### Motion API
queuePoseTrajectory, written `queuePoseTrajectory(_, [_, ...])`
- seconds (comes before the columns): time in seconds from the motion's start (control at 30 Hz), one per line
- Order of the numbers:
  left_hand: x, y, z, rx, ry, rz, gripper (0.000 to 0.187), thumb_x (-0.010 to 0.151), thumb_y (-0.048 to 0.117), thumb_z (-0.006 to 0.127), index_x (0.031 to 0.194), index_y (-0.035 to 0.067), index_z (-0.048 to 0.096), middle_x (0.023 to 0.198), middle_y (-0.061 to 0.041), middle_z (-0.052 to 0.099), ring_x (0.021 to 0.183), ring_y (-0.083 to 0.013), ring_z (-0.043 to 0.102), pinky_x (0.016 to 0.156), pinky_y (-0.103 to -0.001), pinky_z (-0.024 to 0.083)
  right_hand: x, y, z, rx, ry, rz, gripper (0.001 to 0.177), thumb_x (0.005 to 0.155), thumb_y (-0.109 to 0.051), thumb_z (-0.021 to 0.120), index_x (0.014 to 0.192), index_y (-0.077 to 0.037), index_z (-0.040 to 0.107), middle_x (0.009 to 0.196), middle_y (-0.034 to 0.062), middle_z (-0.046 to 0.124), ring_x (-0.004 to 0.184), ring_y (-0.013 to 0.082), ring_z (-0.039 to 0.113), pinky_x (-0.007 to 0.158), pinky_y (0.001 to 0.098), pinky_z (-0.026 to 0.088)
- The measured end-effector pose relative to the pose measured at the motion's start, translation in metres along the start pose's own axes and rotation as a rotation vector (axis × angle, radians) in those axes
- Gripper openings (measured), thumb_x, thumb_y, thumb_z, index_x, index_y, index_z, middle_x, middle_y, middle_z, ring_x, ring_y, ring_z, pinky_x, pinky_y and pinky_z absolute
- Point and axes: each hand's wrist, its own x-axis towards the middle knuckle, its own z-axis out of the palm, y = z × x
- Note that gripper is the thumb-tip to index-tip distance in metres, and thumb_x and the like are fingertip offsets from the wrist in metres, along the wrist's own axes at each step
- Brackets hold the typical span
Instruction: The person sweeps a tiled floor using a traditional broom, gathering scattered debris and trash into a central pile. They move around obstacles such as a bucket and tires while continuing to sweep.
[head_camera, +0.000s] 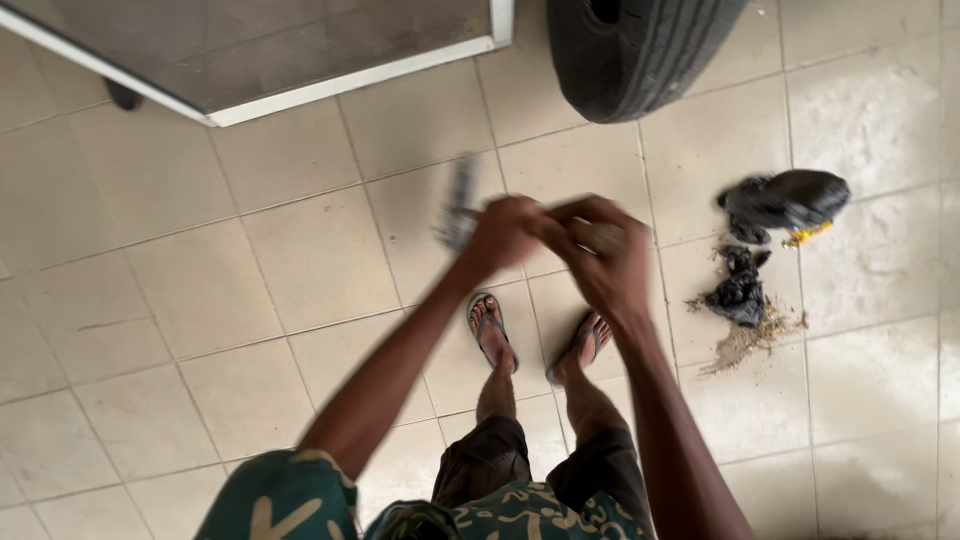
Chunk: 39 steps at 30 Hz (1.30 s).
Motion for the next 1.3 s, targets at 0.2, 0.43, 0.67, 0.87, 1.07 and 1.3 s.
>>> queuePoseTrajectory(0.2, [0.044, -0.11, 0.013, 0.113, 0.002, -0.251, 0.029, 0.09, 0.02, 0.062, 0.067, 0.003, 0.06, 0.064, -0.019, 0.064, 0.06, -0.033, 0.065, 0.064, -0.047, 0.055, 0.072, 0.078, 0.048, 0.418, -0.064, 0.024, 0.025, 0.093, -0.024, 0.076, 0.111, -0.007, 0.076, 0.112, 0.0094, 0.079, 0.086, 0.0139, 0.077, 0.074, 0.0284, 0.065])
queuePoseTrajectory(0.43, [0.145, -0.151, 0.107, 0.179, 0.019, 0.031, 0.031, 0.081, 0.024, 0.072, 0.073, -0.001, 0.056, 0.074, -0.023, 0.061, 0.084, -0.0422, 0.06, 0.084, -0.054, 0.048, 0.087, 0.15, 0.035, 0.317, 0.218, -0.099, 0.022, 0.095, -0.017, 0.076, 0.113, -0.005, 0.075, 0.109, 0.008, 0.078, 0.09, 0.0109, 0.069, 0.078, 0.0255, 0.059])
queuePoseTrajectory(0.67, [0.186, -0.085, 0.23, 0.105, -0.047, 0.091, 0.016, 0.084, 0.014, 0.061, 0.076, 0.004, 0.052, 0.074, -0.021, 0.059, 0.082, -0.0393, 0.06, 0.089, -0.052, 0.05, 0.053, 0.194, -0.074, 0.336, 0.37, 0.135, 0.023, 0.094, -0.02, 0.076, 0.112, -0.006, 0.077, 0.102, 0.0048, 0.078, 0.075, 0.0087, 0.061, 0.064, 0.0245, 0.05])
queuePoseTrajectory(0.87, [0.209, 0.036, 0.304, -0.016, -0.045, 0.157, 0.027, 0.078, 0.021, 0.071, 0.076, 0.002, 0.052, 0.076, -0.023, 0.059, 0.078, -0.0423, 0.06, 0.071, -0.054, 0.048, 0.013, 0.22, -0.18, 0.249, 0.508, 0.296, 0.02, 0.091, -0.019, 0.077, 0.108, -0.009, 0.078, 0.102, 0.0074, 0.08, 0.071, 0.0119, 0.067, 0.059, 0.0272, 0.058])
queuePoseTrajectory(1.07, [0.245, 0.189, 0.368, -0.255, -0.295, 0.061, 0.028, 0.08, 0.025, 0.073, 0.08, 0.005, 0.054, 0.08, -0.017, 0.064, 0.079, -0.038, 0.066, 0.068, -0.05, 0.049, -0.018, 0.226, -0.298, -0.115, 0.561, 0.316, 0.019, 0.091, -0.016, 0.078, 0.108, -0.01, 0.078, 0.098, 0.0097, 0.079, 0.072, 0.0177, 0.075, 0.062, 0.0332, 0.064])
queuePoseTrajectory(1.3, [0.283, 0.326, 0.387, -0.323, 0.091, 0.681, 0.04, 0.073, 0.029, 0.072, 0.102, 0.002, 0.064, 0.094, -0.017, 0.07, 0.084, -0.0353, 0.068, 0.075, -0.048, 0.054, -0.029, 0.189, -0.401, -0.375, 0.672, 0.27, 0.014, 0.089, -0.012, 0.079, 0.102, -0.007, 0.077, 0.098, 0.0117, 0.077, 0.081, 0.0216, 0.074, 0.071, 0.0328, 0.061])
